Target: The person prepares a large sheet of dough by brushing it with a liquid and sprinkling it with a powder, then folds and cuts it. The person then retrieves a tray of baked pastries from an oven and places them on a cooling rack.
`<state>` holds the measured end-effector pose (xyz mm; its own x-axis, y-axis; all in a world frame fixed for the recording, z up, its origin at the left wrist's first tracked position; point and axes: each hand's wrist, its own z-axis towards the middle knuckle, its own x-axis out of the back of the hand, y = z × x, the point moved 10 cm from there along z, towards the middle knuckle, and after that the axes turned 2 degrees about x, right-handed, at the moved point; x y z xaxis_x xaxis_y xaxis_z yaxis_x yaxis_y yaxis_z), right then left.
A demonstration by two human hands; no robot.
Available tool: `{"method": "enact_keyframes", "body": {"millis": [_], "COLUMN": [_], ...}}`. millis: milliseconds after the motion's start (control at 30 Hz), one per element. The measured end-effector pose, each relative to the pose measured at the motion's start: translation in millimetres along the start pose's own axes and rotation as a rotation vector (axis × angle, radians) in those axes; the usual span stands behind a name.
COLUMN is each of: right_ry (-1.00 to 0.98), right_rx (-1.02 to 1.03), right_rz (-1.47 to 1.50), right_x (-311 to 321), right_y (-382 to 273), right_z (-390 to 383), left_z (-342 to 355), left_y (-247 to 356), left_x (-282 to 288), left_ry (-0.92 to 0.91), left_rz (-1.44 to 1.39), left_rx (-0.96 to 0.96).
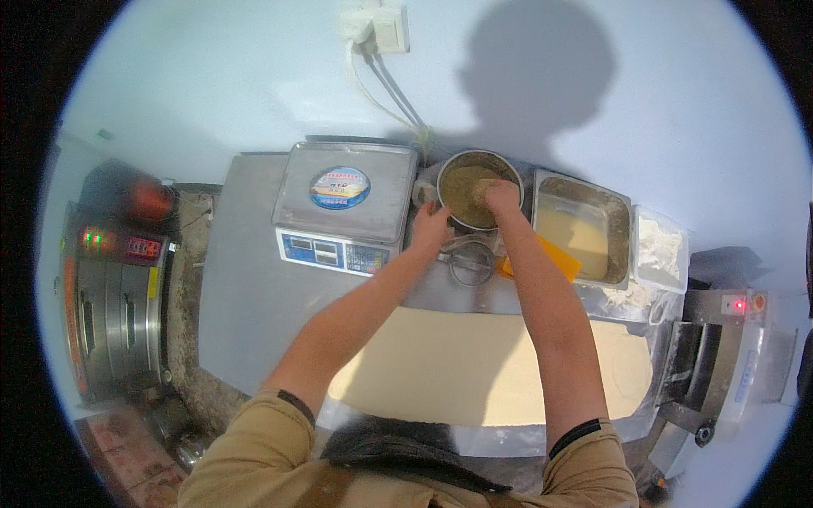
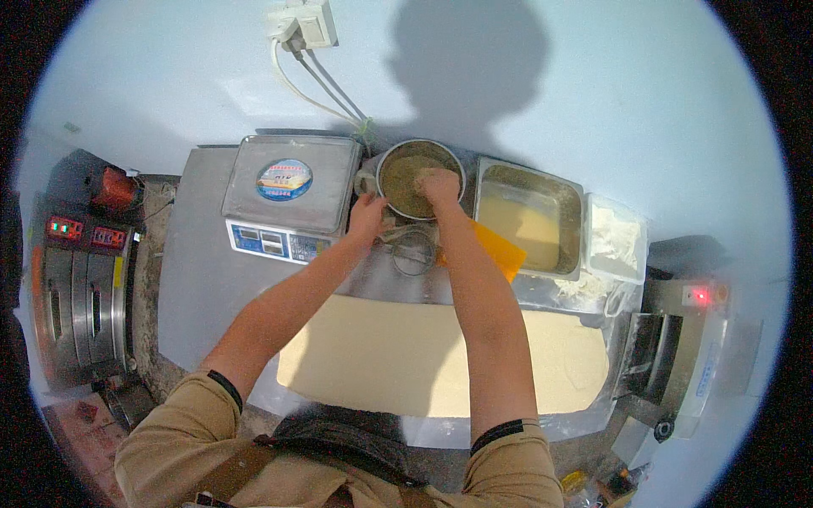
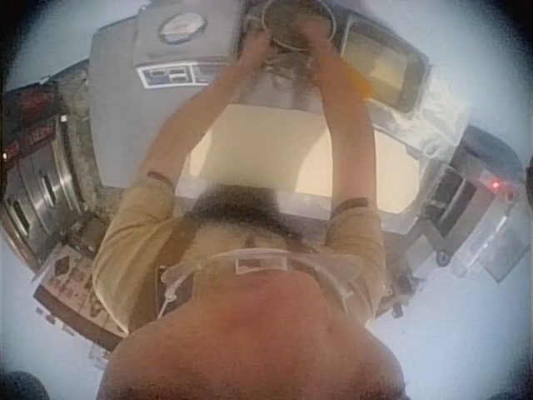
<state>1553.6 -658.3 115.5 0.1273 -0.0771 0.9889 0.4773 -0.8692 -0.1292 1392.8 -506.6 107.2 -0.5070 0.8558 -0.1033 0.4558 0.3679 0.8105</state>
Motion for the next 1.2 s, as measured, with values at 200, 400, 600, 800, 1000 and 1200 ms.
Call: {"method": "enact_keyframes", "body": {"millis": [200, 400, 600, 800, 1000, 1200], "right_ry": [0.130, 0.272, 0.355, 0.364, 0.645, 0.637], "right_rx": [-0.675, -0.343, -0.679, -0.629, -0.550, -1.150], "right_rz": [1.279, 0.387, 1.397, 2.301, 2.290, 1.418], "right_x": [-50, 31, 36, 23, -2, -85], "right_y": [55, 31, 44, -15, -40, -136], "right_z": [-22, -32, -64, -138, -305, -410], "left_z": [-94, -179, -187, -187, -166, -146], "left_y": [-35, -120, -135, -89, -93, -99], "left_x": [63, 178, 280, 316, 277, 264], "left_ry": [-0.039, -0.006, 0.071, 0.051, -0.262, -0.314], "left_rz": [-0.027, -0.134, -0.022, 0.387, 0.521, 0.668], "left_rx": [-0.135, -0.036, -0.097, -0.418, -0.468, -0.603]}}
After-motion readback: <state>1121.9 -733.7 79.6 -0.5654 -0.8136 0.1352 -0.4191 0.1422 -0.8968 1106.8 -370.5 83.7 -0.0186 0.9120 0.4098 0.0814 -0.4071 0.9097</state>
